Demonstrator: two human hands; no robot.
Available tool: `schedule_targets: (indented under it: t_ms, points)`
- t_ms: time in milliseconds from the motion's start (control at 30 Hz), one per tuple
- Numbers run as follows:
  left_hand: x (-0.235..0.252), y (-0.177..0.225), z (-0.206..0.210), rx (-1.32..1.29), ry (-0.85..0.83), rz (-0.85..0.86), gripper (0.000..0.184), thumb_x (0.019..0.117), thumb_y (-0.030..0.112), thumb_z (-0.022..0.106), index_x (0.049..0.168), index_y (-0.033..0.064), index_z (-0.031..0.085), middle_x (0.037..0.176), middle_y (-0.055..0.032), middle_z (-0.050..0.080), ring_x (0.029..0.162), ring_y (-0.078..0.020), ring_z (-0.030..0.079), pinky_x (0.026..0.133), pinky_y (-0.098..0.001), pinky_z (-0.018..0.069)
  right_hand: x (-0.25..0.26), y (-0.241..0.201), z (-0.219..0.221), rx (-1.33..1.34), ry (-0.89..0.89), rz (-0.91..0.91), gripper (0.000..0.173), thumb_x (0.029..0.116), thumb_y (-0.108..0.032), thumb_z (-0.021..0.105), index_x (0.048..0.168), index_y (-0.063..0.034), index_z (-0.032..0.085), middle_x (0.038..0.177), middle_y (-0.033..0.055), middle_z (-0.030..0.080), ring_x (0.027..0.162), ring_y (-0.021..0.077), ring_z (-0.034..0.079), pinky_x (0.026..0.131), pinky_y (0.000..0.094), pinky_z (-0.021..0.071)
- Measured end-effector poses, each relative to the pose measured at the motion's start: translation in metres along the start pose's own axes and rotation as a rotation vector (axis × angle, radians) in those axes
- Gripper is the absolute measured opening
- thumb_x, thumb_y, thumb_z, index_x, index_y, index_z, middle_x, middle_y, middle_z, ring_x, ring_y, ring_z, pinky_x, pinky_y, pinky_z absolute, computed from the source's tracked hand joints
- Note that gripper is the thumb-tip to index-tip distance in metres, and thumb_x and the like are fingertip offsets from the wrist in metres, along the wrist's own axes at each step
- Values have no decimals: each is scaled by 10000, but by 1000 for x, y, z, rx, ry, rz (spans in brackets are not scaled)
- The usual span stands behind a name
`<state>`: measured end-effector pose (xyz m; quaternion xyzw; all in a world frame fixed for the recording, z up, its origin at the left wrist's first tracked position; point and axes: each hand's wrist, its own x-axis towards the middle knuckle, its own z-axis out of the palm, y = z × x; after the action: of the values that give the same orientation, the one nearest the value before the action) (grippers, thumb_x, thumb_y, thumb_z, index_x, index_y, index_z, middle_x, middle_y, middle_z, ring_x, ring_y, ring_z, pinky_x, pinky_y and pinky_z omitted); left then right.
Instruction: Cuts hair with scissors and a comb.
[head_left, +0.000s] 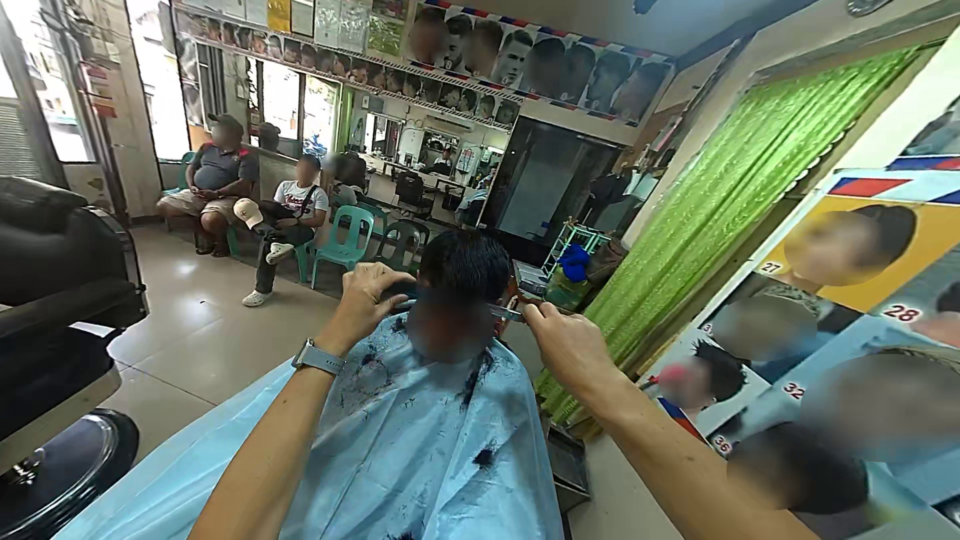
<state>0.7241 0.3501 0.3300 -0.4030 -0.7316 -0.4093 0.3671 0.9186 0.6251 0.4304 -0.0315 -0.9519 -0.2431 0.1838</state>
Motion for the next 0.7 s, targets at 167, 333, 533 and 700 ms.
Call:
schedule_targets:
  t_ms: [167,333,533,700]
  points:
    - [14,9,-5,28,77,44,271,967,295,696,1235,269,727,1108,-6,669,1167,-268,542,969,-545,366,-31,20,7,-94,-18,51,279,944,100,544,1182,-9,639,1028,222,678,834,394,709,759,537,564]
    - [11,17,-12,39,105,79,271,973,302,689,1243,305,720,1097,6,663,1190,-237,528,996,-520,336,-43,33,16,-147,189,29,287,809,34,750,1080,22,659,981,235,666,881,411,696,904,575,534]
    - [13,21,-15,47,99,91,273,975,323,684,1245,305,717,1104,11,663,1192,-235,527,1001,-518,335,-25,22,5,-153,151,47,259,834,-45,763,1068,-10,659,990,193,660,901,367,689,896,541,529]
    - [15,24,-16,33,86,97,275,980,321,675,1250,288,716,1101,6,662,1193,-239,523,998,-521,330,-19,10,-3,-127,158,28,156,910,46,644,1060,4,641,972,202,654,832,356,697,793,511,557]
